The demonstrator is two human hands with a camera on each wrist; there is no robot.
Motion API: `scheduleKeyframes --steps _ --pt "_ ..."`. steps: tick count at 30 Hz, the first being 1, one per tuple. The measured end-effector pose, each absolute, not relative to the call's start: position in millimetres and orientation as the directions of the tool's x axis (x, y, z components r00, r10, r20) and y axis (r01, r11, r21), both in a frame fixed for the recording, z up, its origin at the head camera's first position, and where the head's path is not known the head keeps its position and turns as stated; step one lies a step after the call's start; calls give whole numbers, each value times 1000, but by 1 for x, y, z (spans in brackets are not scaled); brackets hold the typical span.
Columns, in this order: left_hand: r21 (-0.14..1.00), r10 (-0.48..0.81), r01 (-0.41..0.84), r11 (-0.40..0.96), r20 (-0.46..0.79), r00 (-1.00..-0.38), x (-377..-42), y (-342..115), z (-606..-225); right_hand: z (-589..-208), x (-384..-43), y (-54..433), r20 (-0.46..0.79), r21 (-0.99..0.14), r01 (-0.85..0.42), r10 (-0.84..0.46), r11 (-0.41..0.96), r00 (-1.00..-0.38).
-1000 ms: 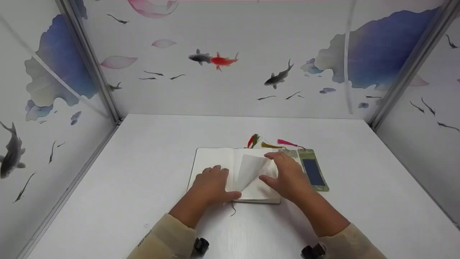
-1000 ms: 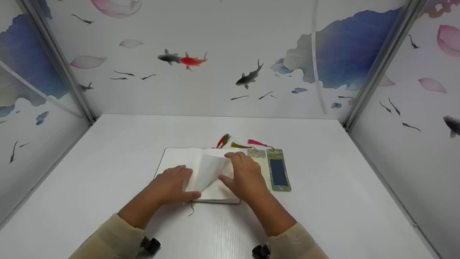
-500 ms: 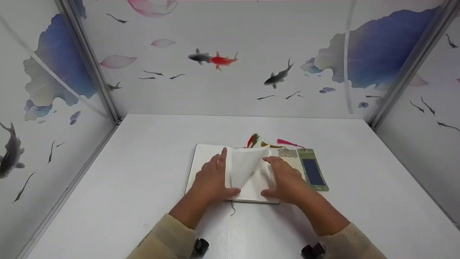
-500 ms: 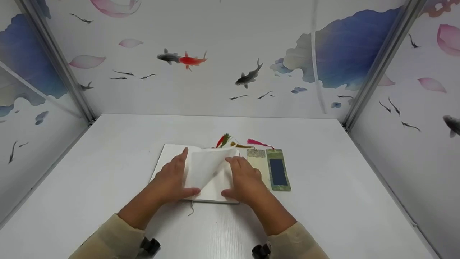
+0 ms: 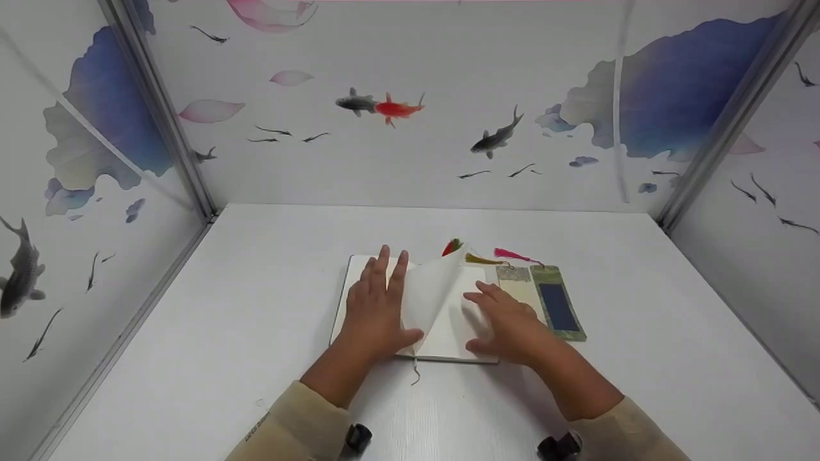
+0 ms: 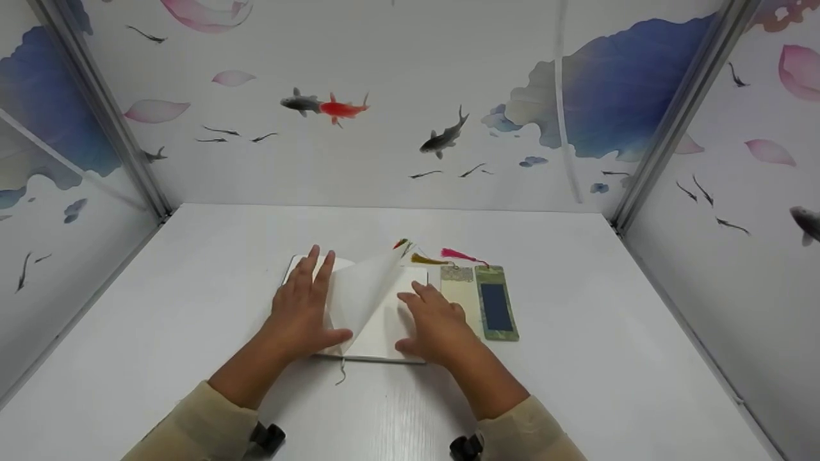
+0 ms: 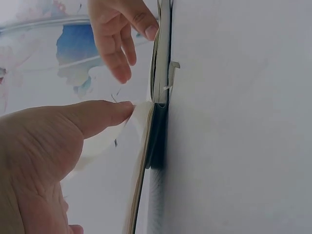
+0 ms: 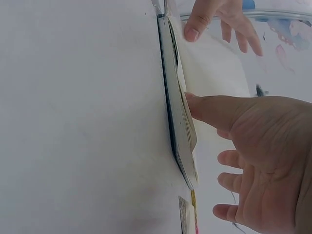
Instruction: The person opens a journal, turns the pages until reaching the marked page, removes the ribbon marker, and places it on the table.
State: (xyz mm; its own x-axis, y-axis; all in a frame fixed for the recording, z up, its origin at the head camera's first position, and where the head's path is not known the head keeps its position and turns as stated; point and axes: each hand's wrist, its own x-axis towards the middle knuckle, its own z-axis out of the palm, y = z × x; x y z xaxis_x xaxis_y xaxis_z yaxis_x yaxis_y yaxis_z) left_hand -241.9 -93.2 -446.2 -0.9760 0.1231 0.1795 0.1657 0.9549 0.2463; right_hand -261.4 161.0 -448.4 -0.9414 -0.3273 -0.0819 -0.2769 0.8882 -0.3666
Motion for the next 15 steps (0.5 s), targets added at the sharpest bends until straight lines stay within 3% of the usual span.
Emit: scheduleKeyframes --steps 15 --pt "207 169 197 958 145 -975 -242 -98 -437 -451 -262 159 -101 -327 -307 -356 894 -929"
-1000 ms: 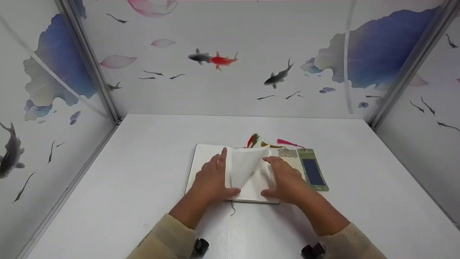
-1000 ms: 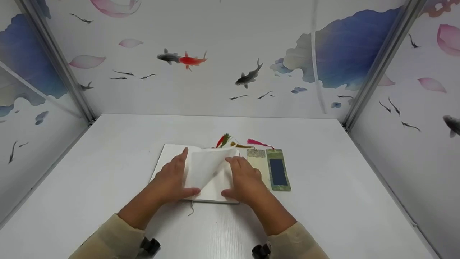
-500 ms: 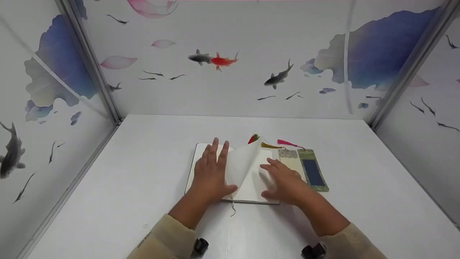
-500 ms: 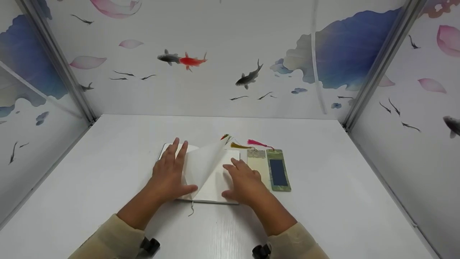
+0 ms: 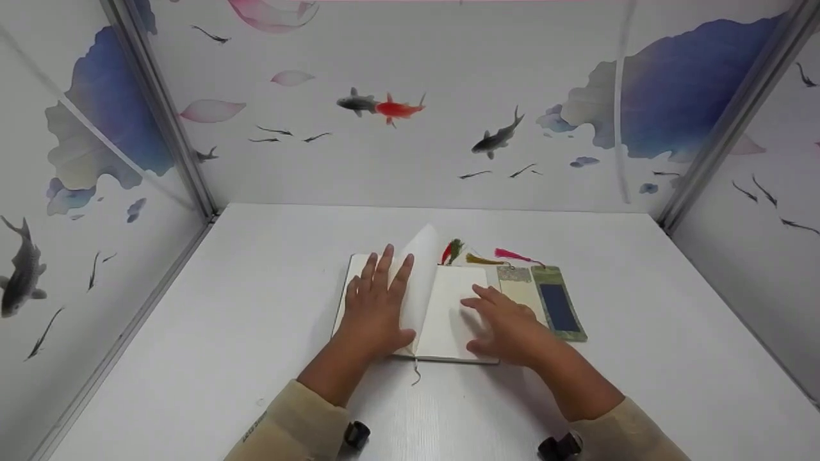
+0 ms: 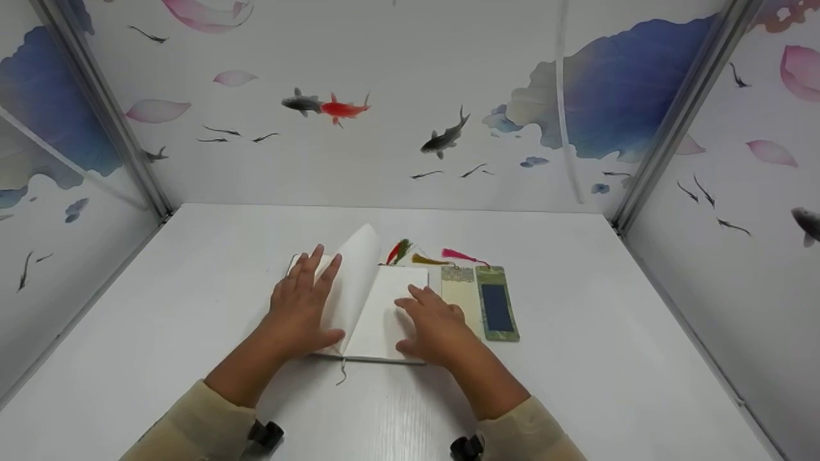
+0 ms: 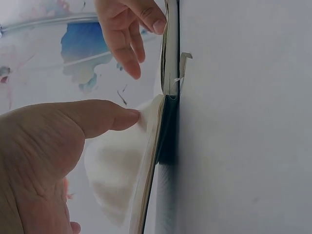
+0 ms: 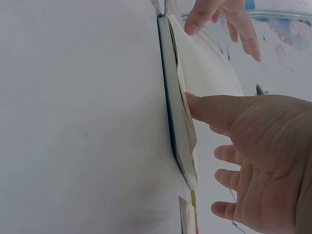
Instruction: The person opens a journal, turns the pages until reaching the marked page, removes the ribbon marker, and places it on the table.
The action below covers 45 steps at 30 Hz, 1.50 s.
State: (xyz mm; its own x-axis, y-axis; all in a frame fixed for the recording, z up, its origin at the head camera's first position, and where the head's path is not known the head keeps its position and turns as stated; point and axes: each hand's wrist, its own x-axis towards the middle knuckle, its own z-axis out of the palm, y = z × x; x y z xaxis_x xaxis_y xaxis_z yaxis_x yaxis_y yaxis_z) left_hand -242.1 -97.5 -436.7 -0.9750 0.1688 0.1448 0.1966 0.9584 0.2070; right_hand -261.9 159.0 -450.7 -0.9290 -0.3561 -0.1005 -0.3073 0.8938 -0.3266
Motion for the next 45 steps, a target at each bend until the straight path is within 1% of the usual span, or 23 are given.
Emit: scheduleKeyframes --steps 4,8,12,15,22,30,38,45 --pt "204 186 209 956 126 -974 -243 -99 -437 -451 -262 157 -127 -313 -310 -363 898 -923" --pt "242 214 227 943 78 -974 -243 -100 -438 -451 -262 155 -150 -287 -316 -369 904 -917" --pt "271 241 238 933 24 -970 -243 -102 -438 -452 -263 154 -148 -249 -347 -390 904 -909" --pt "280 242 231 932 -7 -970 -243 -103 -439 -453 -263 155 -153 -235 -364 -404 901 -902" --pt "317 230 199 927 -62 -971 -245 -107 -444 -453 -263 159 -182 -243 -379 -426 893 -886" --pt "302 247 197 933 -134 -960 -247 -113 -450 -449 -261 159 -170 -213 -398 -435 892 -884" --pt "305 246 181 935 -190 -951 -246 -116 -451 -444 -260 159 -196 -202 -423 -460 883 -866" --pt "295 241 171 940 -221 -945 -246 -114 -450 -439 -255 160 -202 -251 -378 -430 891 -880"
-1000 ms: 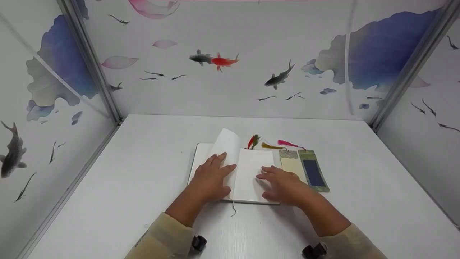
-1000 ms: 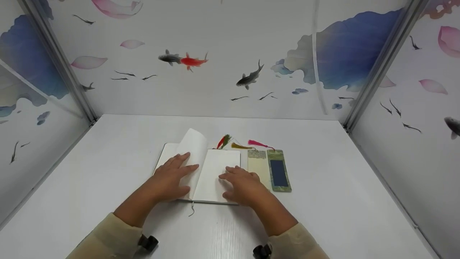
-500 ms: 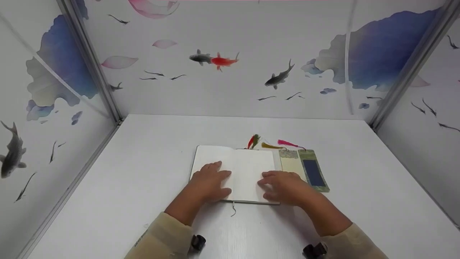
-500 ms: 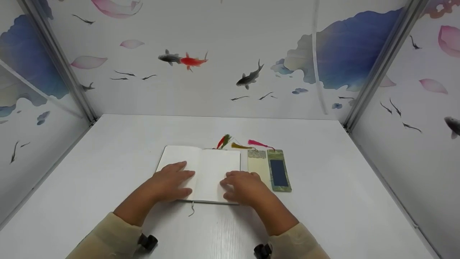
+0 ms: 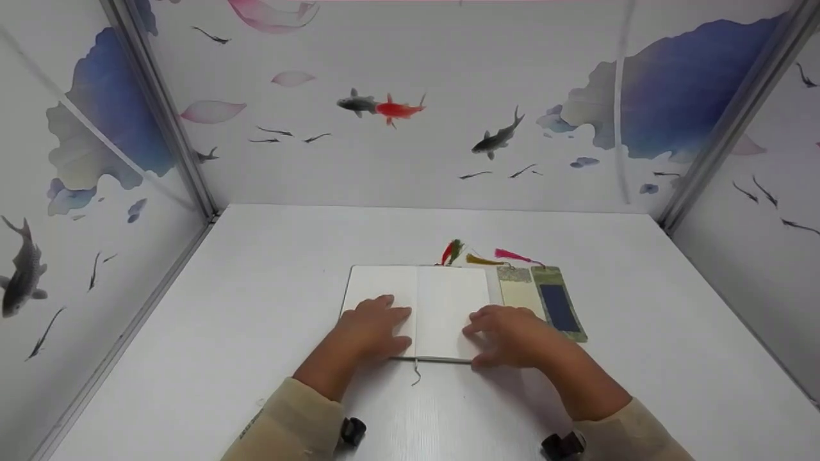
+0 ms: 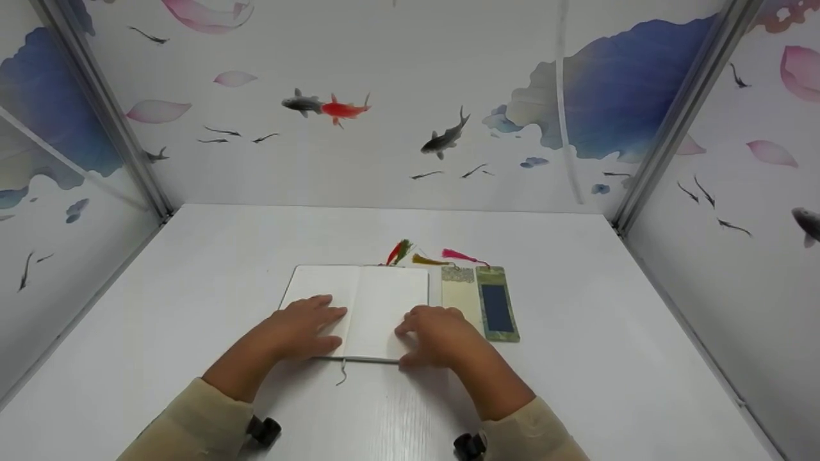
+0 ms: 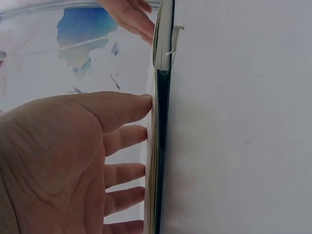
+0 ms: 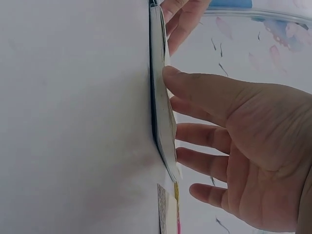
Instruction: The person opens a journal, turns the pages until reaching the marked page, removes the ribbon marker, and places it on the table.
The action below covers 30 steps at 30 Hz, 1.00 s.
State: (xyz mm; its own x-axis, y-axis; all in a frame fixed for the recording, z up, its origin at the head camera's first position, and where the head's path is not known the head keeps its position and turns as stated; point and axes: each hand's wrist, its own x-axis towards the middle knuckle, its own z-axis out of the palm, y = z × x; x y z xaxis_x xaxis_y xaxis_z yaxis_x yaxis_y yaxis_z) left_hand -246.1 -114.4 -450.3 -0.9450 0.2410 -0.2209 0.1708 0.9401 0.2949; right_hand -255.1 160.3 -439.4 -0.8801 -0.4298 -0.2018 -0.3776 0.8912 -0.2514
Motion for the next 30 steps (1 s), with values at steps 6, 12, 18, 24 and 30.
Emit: scheduleKeyframes --steps 6,12,18,24,30 --pt "286 241 174 942 -217 -946 -247 -114 -450 -438 -254 160 -218 -255 -371 -427 893 -878" --pt "287 244 179 941 -211 -946 -245 -115 -449 -436 -256 163 -232 -274 -381 -445 883 -865" --pt "300 238 167 939 -218 -947 -243 -114 -447 -437 -254 166 -186 -348 -325 -405 879 -895" --pt "294 236 163 942 -230 -944 -243 -113 -447 -438 -256 164 -133 -334 -317 -377 888 -917" --pt "296 246 172 940 -234 -940 -244 -112 -448 -441 -261 162 -92 -330 -311 -358 891 -929"
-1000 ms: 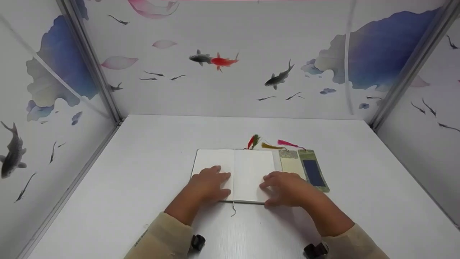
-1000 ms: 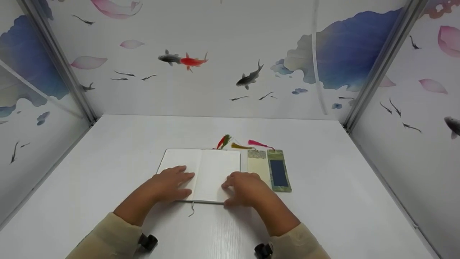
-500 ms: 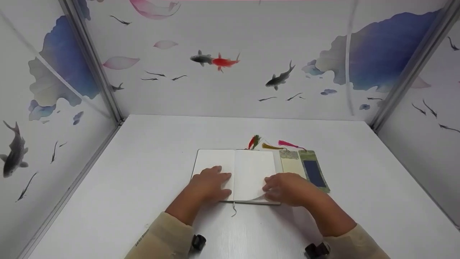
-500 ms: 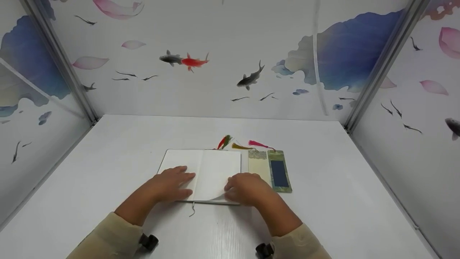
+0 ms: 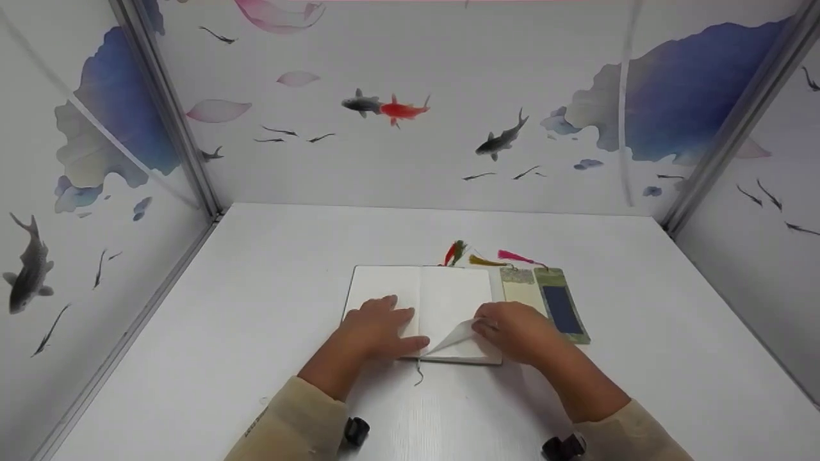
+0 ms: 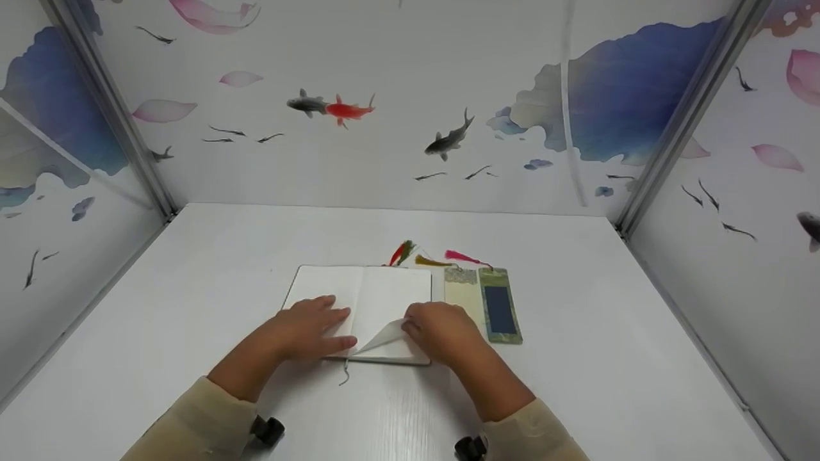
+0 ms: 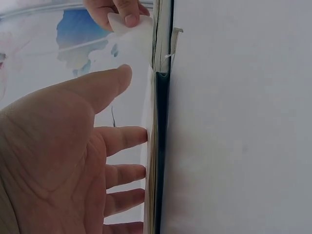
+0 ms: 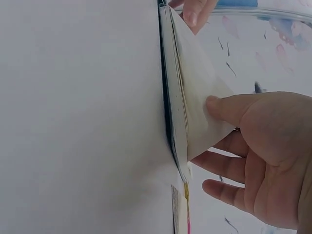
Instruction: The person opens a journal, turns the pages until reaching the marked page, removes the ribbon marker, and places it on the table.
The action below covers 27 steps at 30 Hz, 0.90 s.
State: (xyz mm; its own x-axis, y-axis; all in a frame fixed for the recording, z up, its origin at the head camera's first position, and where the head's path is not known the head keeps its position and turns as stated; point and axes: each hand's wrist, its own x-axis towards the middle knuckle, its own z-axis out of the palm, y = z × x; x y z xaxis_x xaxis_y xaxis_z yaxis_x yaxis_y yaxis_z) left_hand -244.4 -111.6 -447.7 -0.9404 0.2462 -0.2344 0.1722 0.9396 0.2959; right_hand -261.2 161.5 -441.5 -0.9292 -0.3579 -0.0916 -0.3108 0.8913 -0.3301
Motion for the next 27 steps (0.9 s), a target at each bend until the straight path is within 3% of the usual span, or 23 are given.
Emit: scheduleKeyframes --steps 14,27 --pt "264 274 220 939 -190 -943 -241 -105 -449 -439 -257 152 -12 -356 -267 -290 896 -957" --pt "243 267 226 943 -153 -951 -238 -100 -448 -438 -252 147 197 -410 -310 -248 858 -948"
